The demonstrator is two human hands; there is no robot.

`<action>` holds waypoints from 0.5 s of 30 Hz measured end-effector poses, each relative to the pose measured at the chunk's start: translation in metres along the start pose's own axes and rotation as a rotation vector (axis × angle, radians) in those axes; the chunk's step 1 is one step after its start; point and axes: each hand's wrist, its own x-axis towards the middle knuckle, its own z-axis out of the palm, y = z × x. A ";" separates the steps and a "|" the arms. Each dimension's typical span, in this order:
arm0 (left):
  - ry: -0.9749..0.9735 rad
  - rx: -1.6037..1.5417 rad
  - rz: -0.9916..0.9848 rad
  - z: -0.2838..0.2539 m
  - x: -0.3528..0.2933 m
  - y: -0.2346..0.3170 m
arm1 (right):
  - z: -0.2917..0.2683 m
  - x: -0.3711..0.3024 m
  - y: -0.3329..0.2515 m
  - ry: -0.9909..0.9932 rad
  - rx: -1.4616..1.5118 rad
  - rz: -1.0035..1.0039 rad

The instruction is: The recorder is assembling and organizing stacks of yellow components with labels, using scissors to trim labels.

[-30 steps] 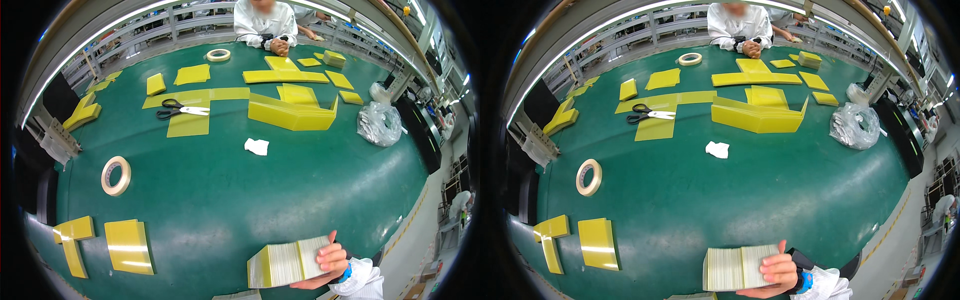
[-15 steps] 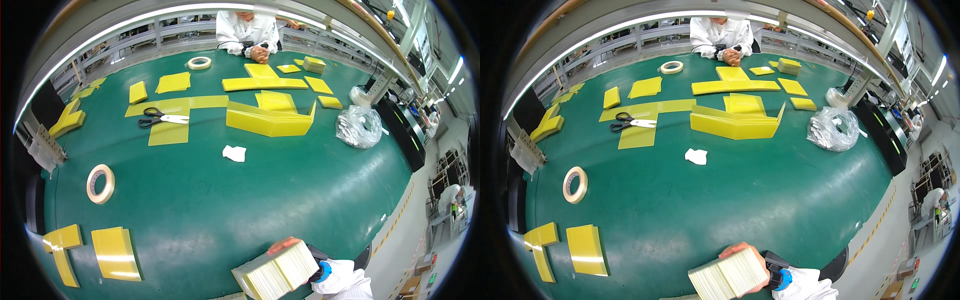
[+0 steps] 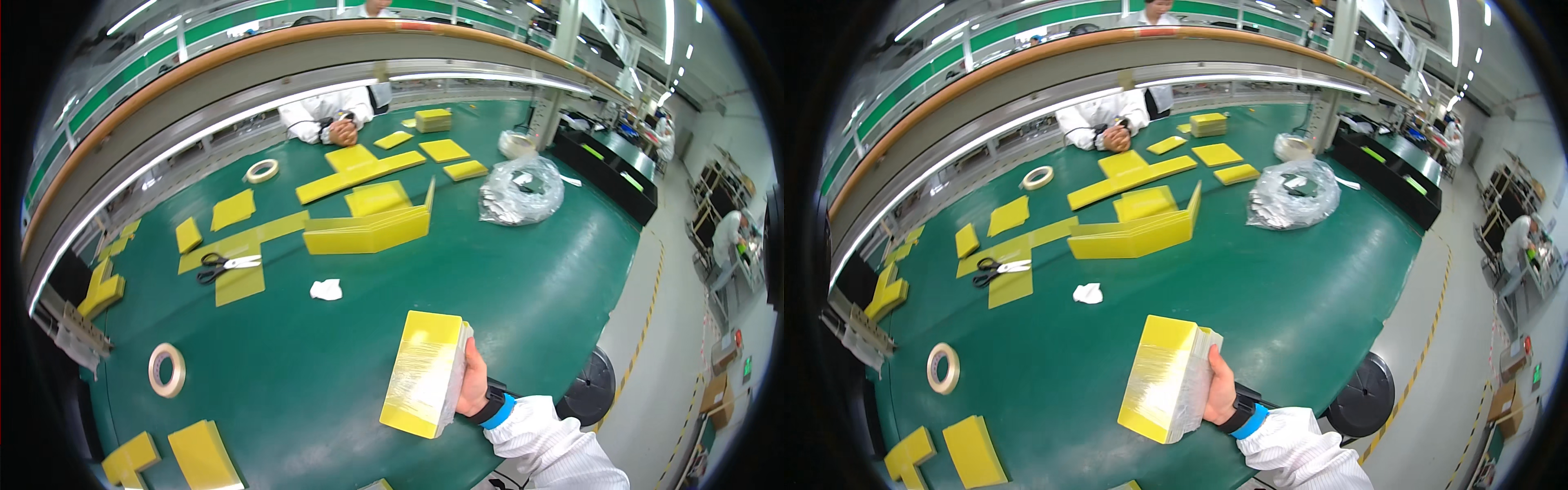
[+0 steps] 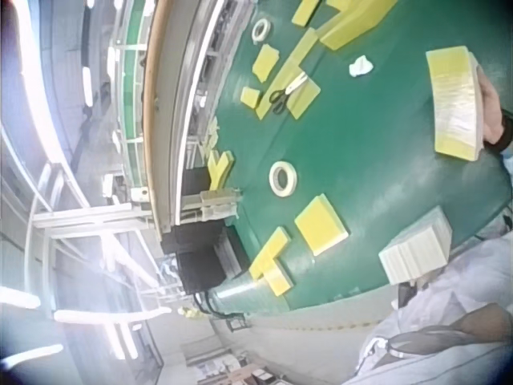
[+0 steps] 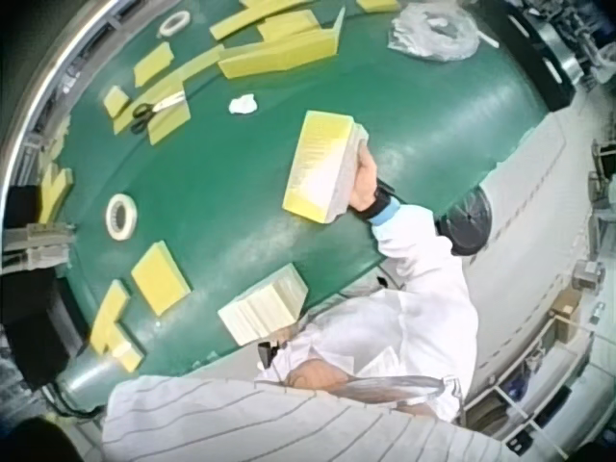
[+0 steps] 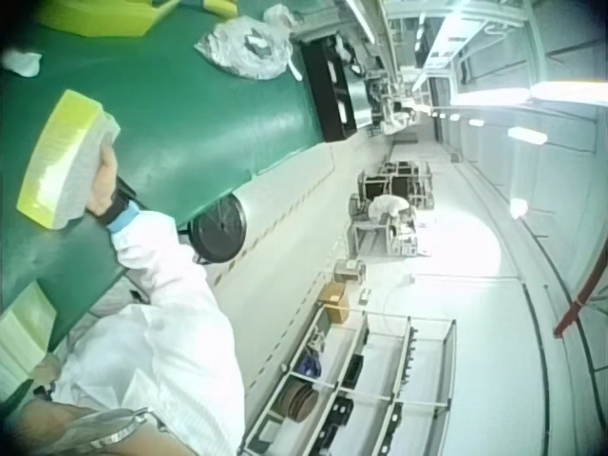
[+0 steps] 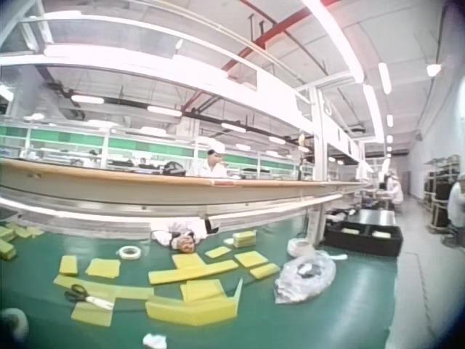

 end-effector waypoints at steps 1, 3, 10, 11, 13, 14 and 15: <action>0.007 0.008 -0.002 -0.001 0.000 -0.001 | 0.001 -0.001 -0.002 -0.037 0.058 0.005; 0.008 0.031 -0.005 -0.002 -0.001 -0.002 | 0.003 -0.004 -0.008 -0.071 0.089 -0.018; 0.014 0.081 -0.022 -0.007 -0.006 -0.007 | 0.006 -0.008 -0.017 -0.199 0.157 -0.053; 0.012 0.087 -0.024 -0.008 -0.008 -0.008 | 0.007 -0.008 -0.018 -0.212 0.166 -0.039; 0.010 0.096 -0.025 -0.010 -0.008 -0.008 | 0.007 -0.008 -0.018 -0.220 0.162 -0.047; 0.011 0.095 -0.025 -0.010 -0.009 -0.009 | 0.006 -0.007 -0.018 -0.227 0.154 -0.054; 0.012 0.101 -0.028 -0.010 -0.010 -0.009 | 0.005 -0.008 -0.018 -0.229 0.155 -0.054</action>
